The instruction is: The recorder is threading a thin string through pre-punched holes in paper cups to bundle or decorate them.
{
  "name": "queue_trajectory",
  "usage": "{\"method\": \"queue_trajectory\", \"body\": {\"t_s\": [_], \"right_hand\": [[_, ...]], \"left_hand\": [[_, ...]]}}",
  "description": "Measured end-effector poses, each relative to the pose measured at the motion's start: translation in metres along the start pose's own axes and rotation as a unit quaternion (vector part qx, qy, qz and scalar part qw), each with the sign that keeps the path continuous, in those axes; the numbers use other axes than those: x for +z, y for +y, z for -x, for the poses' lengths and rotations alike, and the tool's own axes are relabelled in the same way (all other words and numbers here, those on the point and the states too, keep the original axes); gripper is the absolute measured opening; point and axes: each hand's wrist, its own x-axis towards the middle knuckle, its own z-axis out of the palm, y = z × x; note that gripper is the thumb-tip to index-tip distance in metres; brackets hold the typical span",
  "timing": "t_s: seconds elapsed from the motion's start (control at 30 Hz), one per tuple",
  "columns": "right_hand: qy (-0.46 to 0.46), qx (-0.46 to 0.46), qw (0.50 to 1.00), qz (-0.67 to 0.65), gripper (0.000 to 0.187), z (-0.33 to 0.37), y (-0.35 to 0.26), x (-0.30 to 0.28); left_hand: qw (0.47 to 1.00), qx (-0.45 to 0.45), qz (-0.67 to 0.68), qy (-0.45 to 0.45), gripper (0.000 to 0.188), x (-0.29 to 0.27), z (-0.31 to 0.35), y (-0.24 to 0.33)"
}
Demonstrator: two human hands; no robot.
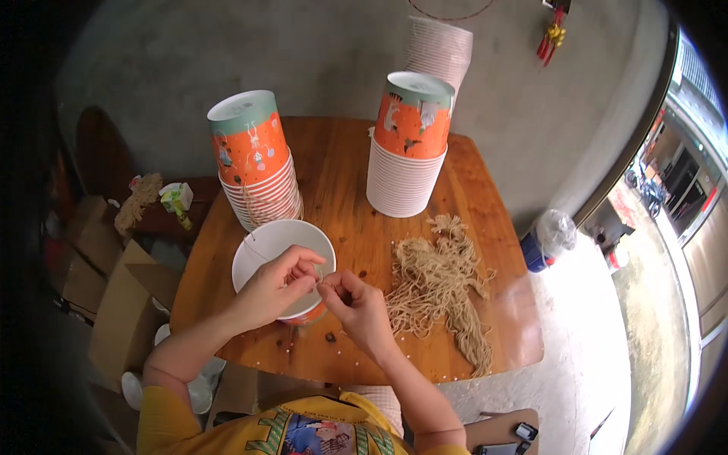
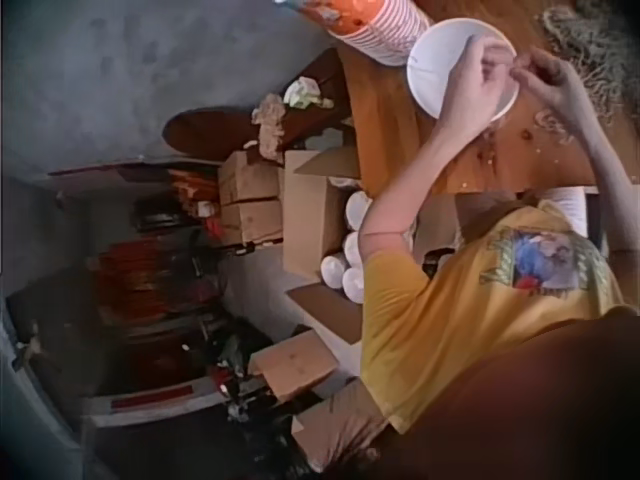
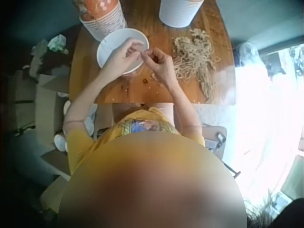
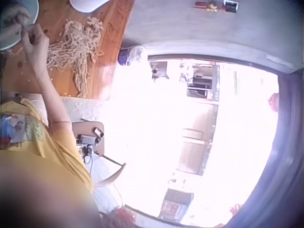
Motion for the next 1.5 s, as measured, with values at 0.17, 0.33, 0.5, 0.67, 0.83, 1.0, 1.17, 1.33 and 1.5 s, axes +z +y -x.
{"method": "queue_trajectory", "body": {"t_s": [0.17,0.33,0.5,0.67,0.83,1.0,1.17,1.33,1.5], "right_hand": [[0.031,0.041,0.997,-0.051,0.012,0.003,0.002,0.002],[0.044,0.035,0.996,-0.069,0.01,0.001,0.006,0.004],[-0.037,0.014,0.992,-0.118,0.012,-0.006,-0.004,-0.014],[-0.122,-0.03,0.992,-0.021,0.011,-0.017,-0.023,-0.036],[-0.21,-0.077,0.968,0.113,0.013,-0.034,-0.048,-0.044],[-0.21,-0.103,0.962,0.139,0.013,-0.05,-0.05,-0.041],[-0.154,-0.093,0.971,0.155,0.012,-0.042,-0.017,-0.049],[-0.047,-0.04,0.998,0.015,0.01,-0.007,0.006,-0.051],[-0.01,-0.096,0.99,0.105,0.008,0.0,-0.003,-0.041]], "left_hand": [[0.963,-0.167,0.193,-0.084,0.037,0.004,-0.003,-0.004],[0.926,-0.246,0.264,-0.116,0.036,0.004,-0.008,-0.012],[0.926,-0.255,0.249,-0.122,0.023,0.001,-0.013,-0.017],[0.925,-0.217,0.294,-0.107,0.019,0.005,-0.017,-0.018],[0.924,-0.217,0.288,-0.124,0.02,0.01,-0.022,-0.013],[0.942,-0.171,0.251,-0.143,0.019,0.012,-0.022,-0.018],[0.934,-0.193,0.248,-0.167,0.019,0.01,-0.022,-0.009],[0.933,-0.202,0.243,-0.173,0.018,0.012,-0.028,-0.013],[0.928,-0.214,0.256,-0.168,0.016,0.014,-0.029,-0.016]]}}
